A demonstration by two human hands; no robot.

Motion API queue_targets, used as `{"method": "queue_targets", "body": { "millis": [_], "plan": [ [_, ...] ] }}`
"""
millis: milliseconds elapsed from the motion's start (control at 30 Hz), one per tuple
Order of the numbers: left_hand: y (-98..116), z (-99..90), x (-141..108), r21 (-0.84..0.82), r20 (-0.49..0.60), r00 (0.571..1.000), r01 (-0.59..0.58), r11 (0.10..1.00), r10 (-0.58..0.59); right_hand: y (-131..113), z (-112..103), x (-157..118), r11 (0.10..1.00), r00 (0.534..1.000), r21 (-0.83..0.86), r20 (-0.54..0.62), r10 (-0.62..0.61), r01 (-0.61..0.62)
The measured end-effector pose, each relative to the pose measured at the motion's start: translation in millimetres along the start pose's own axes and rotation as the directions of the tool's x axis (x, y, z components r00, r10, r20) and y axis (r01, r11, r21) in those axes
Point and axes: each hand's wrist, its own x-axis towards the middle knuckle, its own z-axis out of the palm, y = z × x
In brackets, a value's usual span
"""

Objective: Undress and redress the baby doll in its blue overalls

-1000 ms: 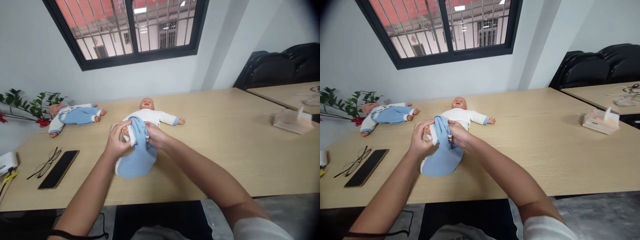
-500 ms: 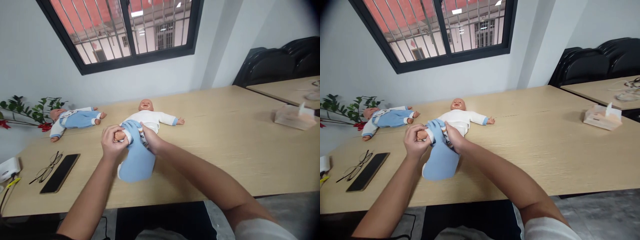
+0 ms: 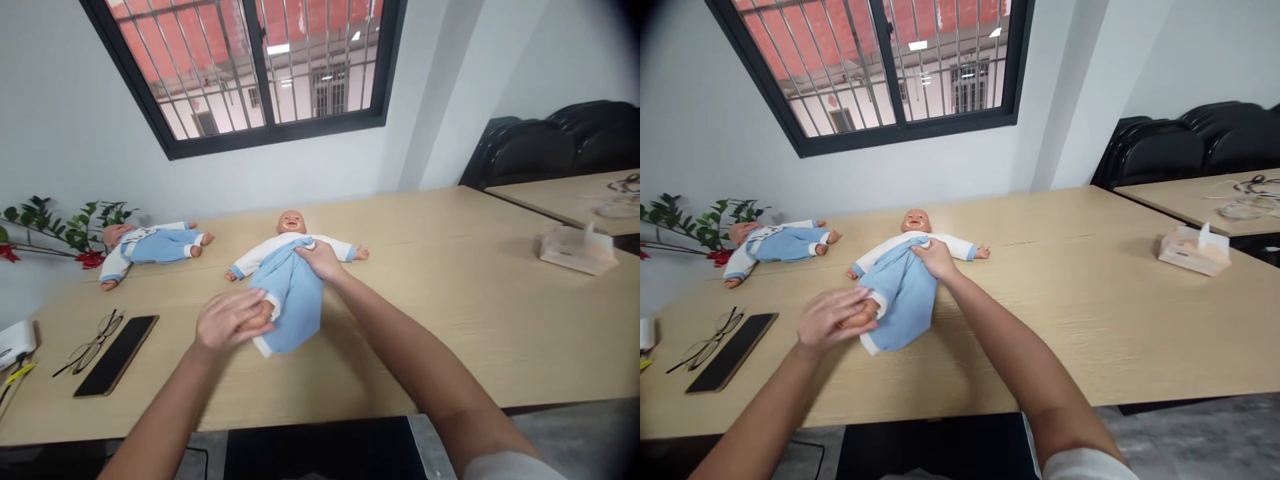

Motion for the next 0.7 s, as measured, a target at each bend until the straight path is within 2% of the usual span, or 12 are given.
{"method": "queue_targets", "body": {
  "millis": [67, 133, 167, 200, 233, 267, 333, 400, 500, 567, 633, 700],
  "plan": [
    [13, -1.8, -16, 0.071, 0.056, 0.997, -0.057, 0.996, 0.053, -5, -3, -2, 1.000, 1.000, 0.027, 0.020, -0.002, 0.002],
    [24, -3.3, -34, 0.082, 0.123, 0.989, -0.089, 0.993, 0.078, -12, -4, -7, 0.992, 0.983, 0.128, 0.181, -0.025, 0.002],
    [28, -4.3, -44, 0.053, 0.150, 0.986, -0.082, 0.995, 0.073, -15, -3, -9, 0.984, 0.956, 0.180, 0.290, -0.039, -0.015],
    [31, -5.8, -53, 0.015, 0.165, 0.985, -0.051, 0.999, 0.048, -17, -2, -10, 0.977, 0.928, 0.212, 0.370, -0.044, -0.038],
    [33, -7.8, -62, -0.022, 0.164, 0.986, 0.000, 1.000, 0.003, -19, -1, -11, 0.974, 0.917, 0.221, 0.397, -0.038, -0.055],
    [33, -10.2, -71, -0.050, 0.151, 0.987, 0.063, 0.997, -0.055, -21, 1, -11, 0.975, 0.933, 0.215, 0.359, -0.024, -0.057],
    [32, -15.8, -87, -0.071, 0.134, 0.973, 0.198, 0.978, -0.188, -20, 5, -9, 0.983, 0.982, 0.182, 0.191, -0.004, -0.032],
    [30, -20.9, -98, -0.057, 0.169, 0.936, 0.323, 0.945, -0.310, -18, 7, -9, 0.989, 0.990, 0.145, 0.141, 0.005, -0.026],
    [31, -25.1, -107, -0.026, 0.266, 0.839, 0.499, 0.866, -0.476, -12, 2, -21, 0.997, 0.962, 0.015, 0.266, 0.064, -0.071],
    [36, -24.7, -109, -0.018, 0.289, 0.775, 0.591, 0.806, -0.562, -9, -3, -40, 0.991, 0.951, -0.100, 0.288, 0.109, -0.083],
    [43, -22.3, -106, -0.025, 0.288, 0.736, 0.645, 0.764, -0.613, -6, -6, -62, 0.979, 0.932, -0.194, 0.340, 0.125, -0.061],
    [52, -19.1, -102, -0.038, 0.300, 0.720, 0.664, 0.746, -0.626, -4, -6, -79, 0.975, 0.908, -0.221, 0.405, 0.106, -0.015]
  ]
}}
